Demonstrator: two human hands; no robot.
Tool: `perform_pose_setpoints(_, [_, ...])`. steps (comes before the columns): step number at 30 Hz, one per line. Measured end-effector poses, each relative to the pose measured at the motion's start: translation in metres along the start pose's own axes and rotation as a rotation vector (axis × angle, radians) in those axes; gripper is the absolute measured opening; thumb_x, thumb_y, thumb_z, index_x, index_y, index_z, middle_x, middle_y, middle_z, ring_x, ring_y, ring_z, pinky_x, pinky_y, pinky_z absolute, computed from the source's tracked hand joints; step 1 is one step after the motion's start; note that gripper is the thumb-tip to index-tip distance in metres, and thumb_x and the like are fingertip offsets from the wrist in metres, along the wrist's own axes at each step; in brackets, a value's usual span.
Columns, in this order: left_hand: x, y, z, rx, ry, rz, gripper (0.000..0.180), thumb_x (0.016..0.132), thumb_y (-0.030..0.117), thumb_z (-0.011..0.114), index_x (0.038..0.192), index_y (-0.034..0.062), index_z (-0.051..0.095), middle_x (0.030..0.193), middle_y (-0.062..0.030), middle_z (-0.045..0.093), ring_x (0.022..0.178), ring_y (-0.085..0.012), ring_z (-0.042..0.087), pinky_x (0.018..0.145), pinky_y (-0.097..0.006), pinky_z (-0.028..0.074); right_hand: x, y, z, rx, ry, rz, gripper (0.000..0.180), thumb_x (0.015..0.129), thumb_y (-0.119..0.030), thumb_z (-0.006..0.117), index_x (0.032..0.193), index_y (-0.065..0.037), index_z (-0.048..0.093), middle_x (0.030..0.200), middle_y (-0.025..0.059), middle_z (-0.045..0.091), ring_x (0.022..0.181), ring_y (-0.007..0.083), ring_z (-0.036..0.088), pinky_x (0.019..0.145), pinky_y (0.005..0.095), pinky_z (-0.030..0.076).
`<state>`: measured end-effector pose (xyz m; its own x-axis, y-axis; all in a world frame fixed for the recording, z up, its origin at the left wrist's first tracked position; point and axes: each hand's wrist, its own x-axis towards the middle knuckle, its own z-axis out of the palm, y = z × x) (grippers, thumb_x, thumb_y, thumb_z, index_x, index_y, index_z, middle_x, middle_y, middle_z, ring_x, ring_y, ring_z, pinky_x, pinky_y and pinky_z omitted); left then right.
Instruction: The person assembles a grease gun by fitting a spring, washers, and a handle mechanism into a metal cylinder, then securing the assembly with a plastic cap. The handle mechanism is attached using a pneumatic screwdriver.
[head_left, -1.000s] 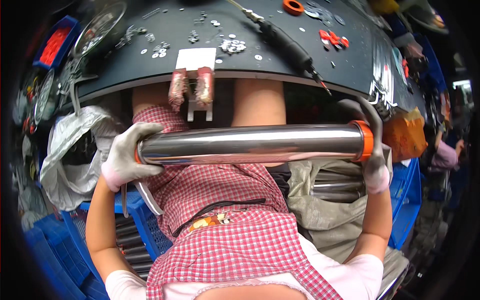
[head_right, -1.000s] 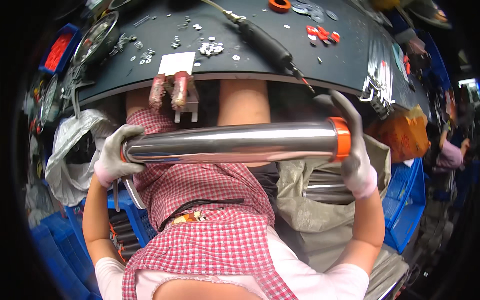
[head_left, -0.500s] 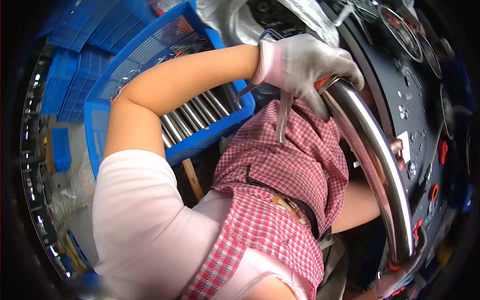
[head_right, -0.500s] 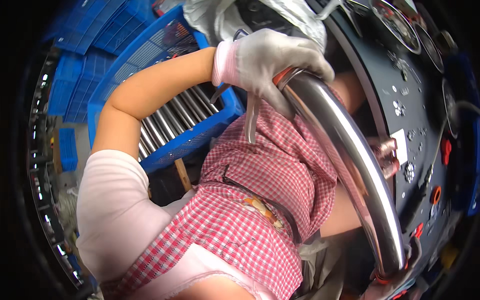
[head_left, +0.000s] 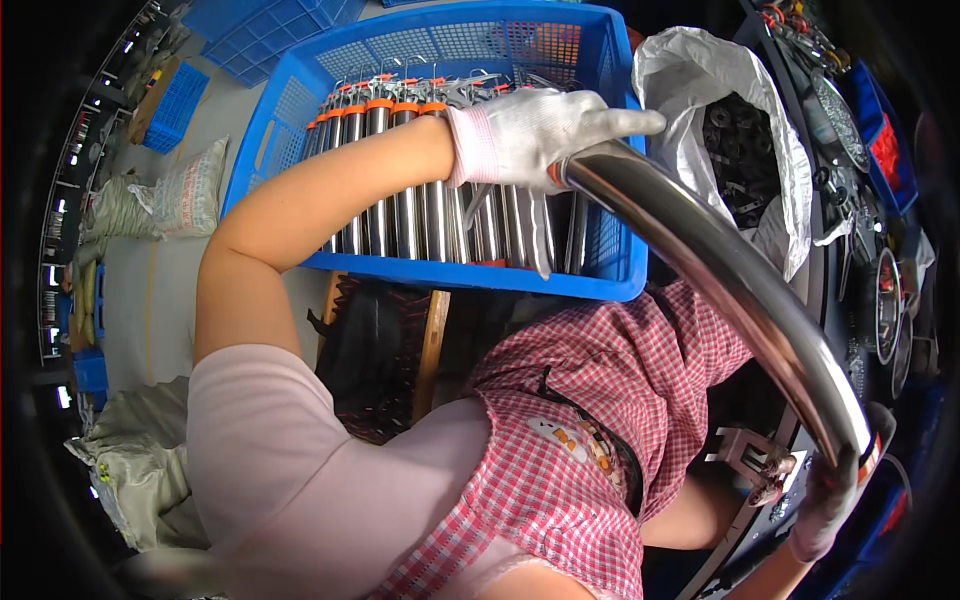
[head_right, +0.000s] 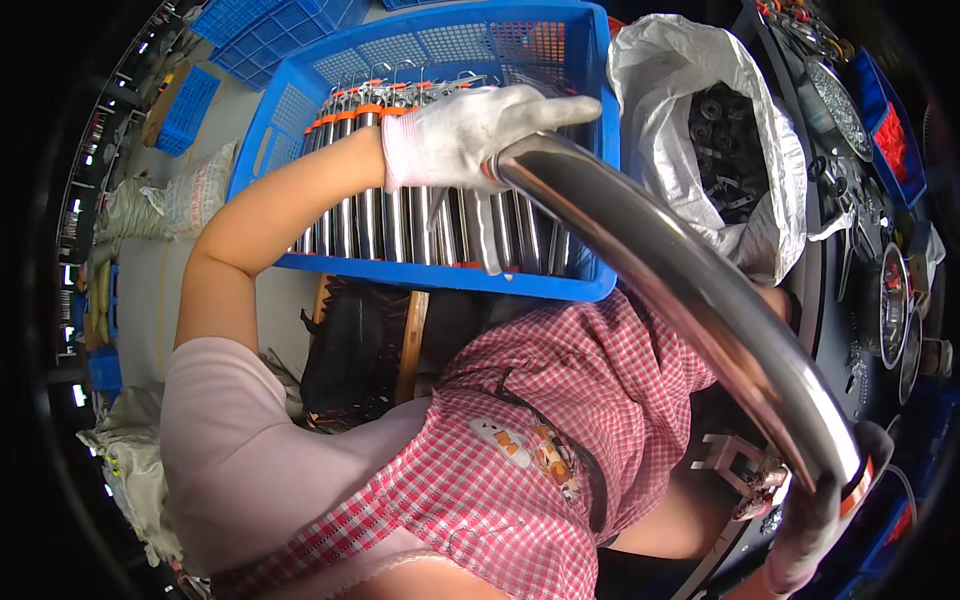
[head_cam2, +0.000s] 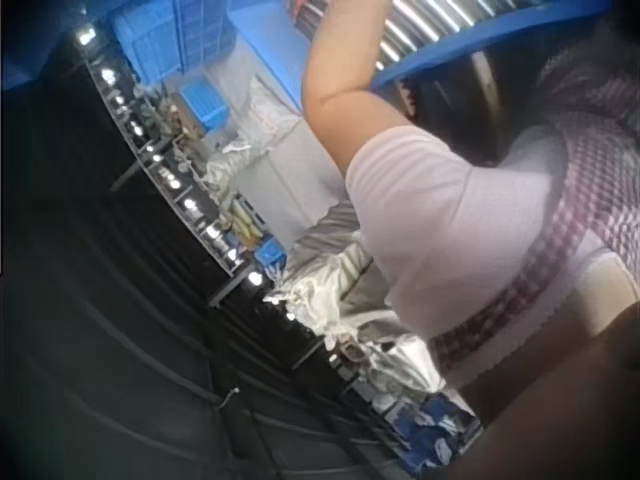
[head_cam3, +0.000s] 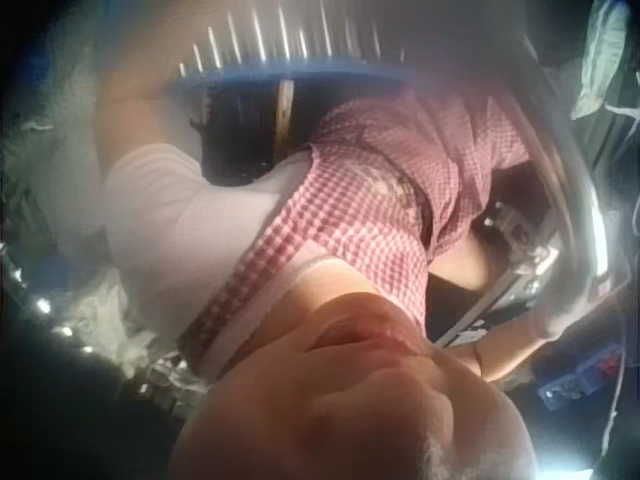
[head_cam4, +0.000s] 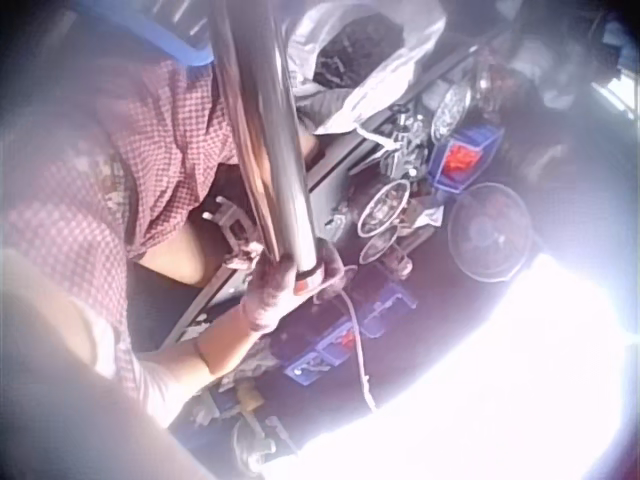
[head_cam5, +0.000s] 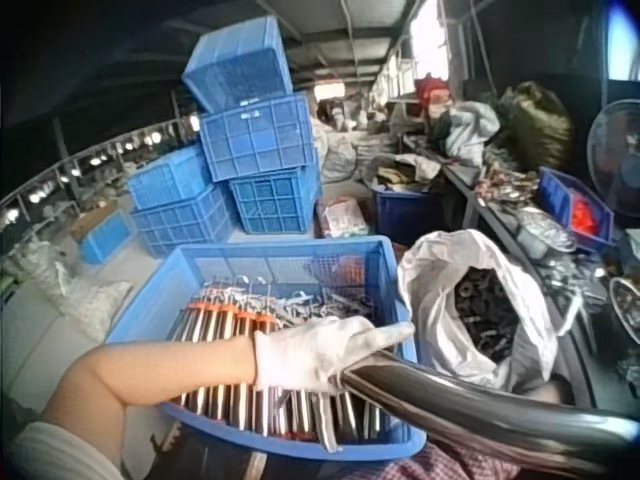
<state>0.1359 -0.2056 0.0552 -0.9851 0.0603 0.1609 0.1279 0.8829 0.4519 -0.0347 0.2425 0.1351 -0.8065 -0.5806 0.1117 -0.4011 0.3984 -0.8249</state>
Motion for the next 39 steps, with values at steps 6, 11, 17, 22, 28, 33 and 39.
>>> perform_pose_setpoints(6, [0.026,0.008,-0.017,-0.191,-0.210,0.116,0.076,0.061,0.001,0.072,0.132,0.0138,0.046,0.116,-0.0100,0.057,0.107,-0.0257,0.057,0.096,-0.035,0.046,-0.037,0.009,0.023,-0.016,0.168,-0.285,0.071,0.076,-0.050,0.068,0.122,-0.006,0.036,0.106,0.0164,0.046,0.097,0.0228,0.048,0.085,0.0383,0.039])
perform_pose_setpoints(11, [0.072,0.022,-0.016,-0.287,-0.202,0.345,0.078,0.059,0.000,0.072,0.132,0.0139,0.046,0.120,-0.0106,0.057,0.108,-0.0254,0.058,0.095,-0.035,0.048,-0.075,0.001,-0.008,-0.019,0.188,-0.090,0.075,0.073,-0.051,0.071,0.123,-0.008,0.035,0.108,0.0139,0.046,0.098,0.0214,0.049,0.084,0.0358,0.040])
perform_pose_setpoints(17, [0.114,0.061,0.015,0.215,0.263,0.789,0.068,0.065,0.007,0.068,0.129,0.0236,0.052,0.090,-0.0031,0.061,0.062,-0.0213,0.059,0.058,-0.032,0.050,-0.083,-0.007,-0.007,-0.039,-0.456,0.588,0.082,0.051,-0.002,0.077,0.126,0.000,0.042,0.100,0.0062,0.056,0.092,0.0147,0.054,0.077,0.0308,0.047])
perform_pose_setpoints(22, [0.128,0.117,0.052,0.366,0.408,1.241,0.055,0.069,0.015,0.062,0.120,0.0349,0.056,0.077,-0.0006,0.053,0.052,-0.0103,0.049,0.046,-0.025,0.041,-0.124,0.015,0.083,0.504,-0.640,0.733,0.085,0.060,-0.009,0.077,0.134,0.001,0.036,0.121,0.0075,0.051,0.114,0.0155,0.046,0.100,0.0301,0.033])
perform_pose_setpoints(28, [0.152,0.134,0.072,0.401,0.188,1.332,0.049,0.077,0.016,0.055,0.124,0.0297,0.050,0.075,-0.0038,0.050,0.052,-0.0138,0.052,0.047,-0.027,0.043,-0.149,0.027,0.088,0.345,-0.342,0.658,0.074,0.060,-0.010,0.074,0.126,0.000,0.044,0.114,0.0102,0.056,0.108,0.0162,0.050,0.097,0.0319,0.038])
perform_pose_setpoints(33, [0.159,0.150,0.072,0.442,0.159,1.356,0.043,0.079,0.019,0.054,0.120,0.0295,0.052,0.078,-0.0047,0.052,0.055,-0.0144,0.055,0.048,-0.027,0.044,-0.161,0.024,0.089,0.147,-0.179,0.631,0.066,0.060,-0.012,0.075,0.119,0.001,0.048,0.100,0.0113,0.061,0.093,0.0133,0.056,0.086,0.0298,0.045])
perform_pose_setpoints(39, [0.163,0.161,0.073,0.457,0.118,1.333,0.043,0.078,0.020,0.055,0.120,0.0293,0.052,0.077,-0.0033,0.052,0.056,-0.0144,0.056,0.052,-0.028,0.046,-0.163,0.021,0.091,-0.070,-0.002,0.593,0.058,0.062,-0.015,0.074,0.113,0.000,0.051,0.081,0.0128,0.064,0.072,0.0092,0.059,0.069,0.0269,0.050])
